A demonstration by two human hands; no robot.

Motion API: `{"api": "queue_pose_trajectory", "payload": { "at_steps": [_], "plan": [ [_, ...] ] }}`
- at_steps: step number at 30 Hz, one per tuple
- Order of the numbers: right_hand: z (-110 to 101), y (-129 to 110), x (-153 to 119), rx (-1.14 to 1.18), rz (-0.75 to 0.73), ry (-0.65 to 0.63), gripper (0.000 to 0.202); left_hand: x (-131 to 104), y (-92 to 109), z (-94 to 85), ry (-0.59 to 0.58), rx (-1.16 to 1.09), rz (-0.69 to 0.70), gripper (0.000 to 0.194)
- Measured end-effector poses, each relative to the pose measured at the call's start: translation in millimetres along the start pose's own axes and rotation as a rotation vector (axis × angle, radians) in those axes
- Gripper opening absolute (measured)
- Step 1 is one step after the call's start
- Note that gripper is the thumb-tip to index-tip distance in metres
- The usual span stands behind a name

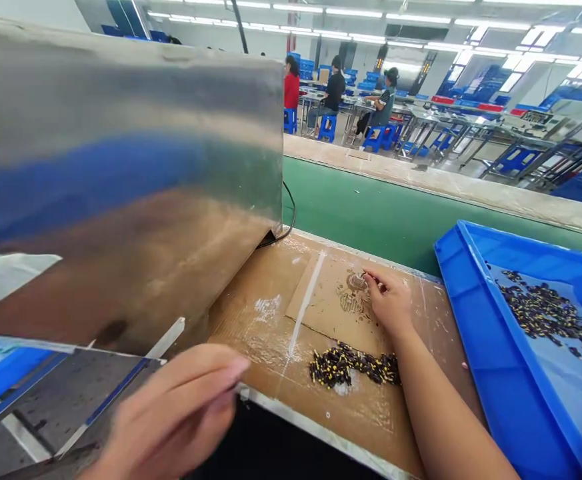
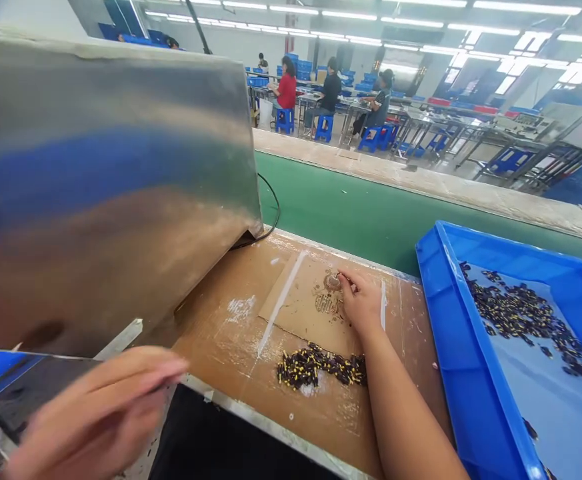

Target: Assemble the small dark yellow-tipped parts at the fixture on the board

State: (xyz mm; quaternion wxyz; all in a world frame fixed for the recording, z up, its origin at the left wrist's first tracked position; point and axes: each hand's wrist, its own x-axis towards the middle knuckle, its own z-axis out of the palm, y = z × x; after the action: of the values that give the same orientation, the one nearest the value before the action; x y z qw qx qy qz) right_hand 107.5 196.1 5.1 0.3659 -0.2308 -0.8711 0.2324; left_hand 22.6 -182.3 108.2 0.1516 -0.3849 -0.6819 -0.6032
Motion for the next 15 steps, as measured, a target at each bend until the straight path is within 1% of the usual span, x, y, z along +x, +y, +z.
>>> {"api": "queue_pose_trajectory", "payload": {
  "at_steps": [2, 3, 4, 6, 8, 9, 11, 13, 15],
  "plan": [
    [0.6, 0.7, -0.7, 0.010, -0.033, 0.000, 0.026, 7.3, -18.0, 40.3, -0.196, -0.066, 0.163, 0.046],
    [0.6, 1.1, -0.4, 0.014, -0.036, 0.001, 0.026, 12.8, -27.2, 62.5, -0.264, -0.110, 0.205, 0.049],
    [0.5, 1.5, 0.1, 0.017, -0.033, -0.001, 0.026, 18.7, -35.5, 84.7, -0.276, -0.159, 0.168, 0.041],
    [0.7, 2.0, 1.4, 0.017, -0.034, -0.005, 0.026, 30.6, -48.6, 125.2, -0.283, -0.256, -0.012, 0.023],
    [1.3, 2.0, 2.5, 0.010, -0.042, -0.007, 0.025, 39.5, -58.3, 156.6, -0.288, -0.354, -0.205, 0.016],
    [1.6, 1.7, 2.9, 0.006, -0.047, -0.009, 0.025, 42.0, -62.7, 168.3, -0.295, -0.398, -0.281, 0.016],
    [1.3, 0.1, 3.3, -0.005, -0.055, -0.015, 0.025, 42.2, -71.9, 184.5, -0.315, -0.453, -0.384, 0.018],
    [-1.0, -3.4, 2.8, -0.021, -0.052, -0.004, 0.025, 37.5, -81.8, 192.8, -0.334, -0.472, -0.470, 0.019],
    [-5.6, -8.8, 1.3, -0.038, -0.046, 0.050, 0.025, 31.2, -90.8, 195.9, -0.372, -0.494, -0.559, 0.020]
  ]
}}
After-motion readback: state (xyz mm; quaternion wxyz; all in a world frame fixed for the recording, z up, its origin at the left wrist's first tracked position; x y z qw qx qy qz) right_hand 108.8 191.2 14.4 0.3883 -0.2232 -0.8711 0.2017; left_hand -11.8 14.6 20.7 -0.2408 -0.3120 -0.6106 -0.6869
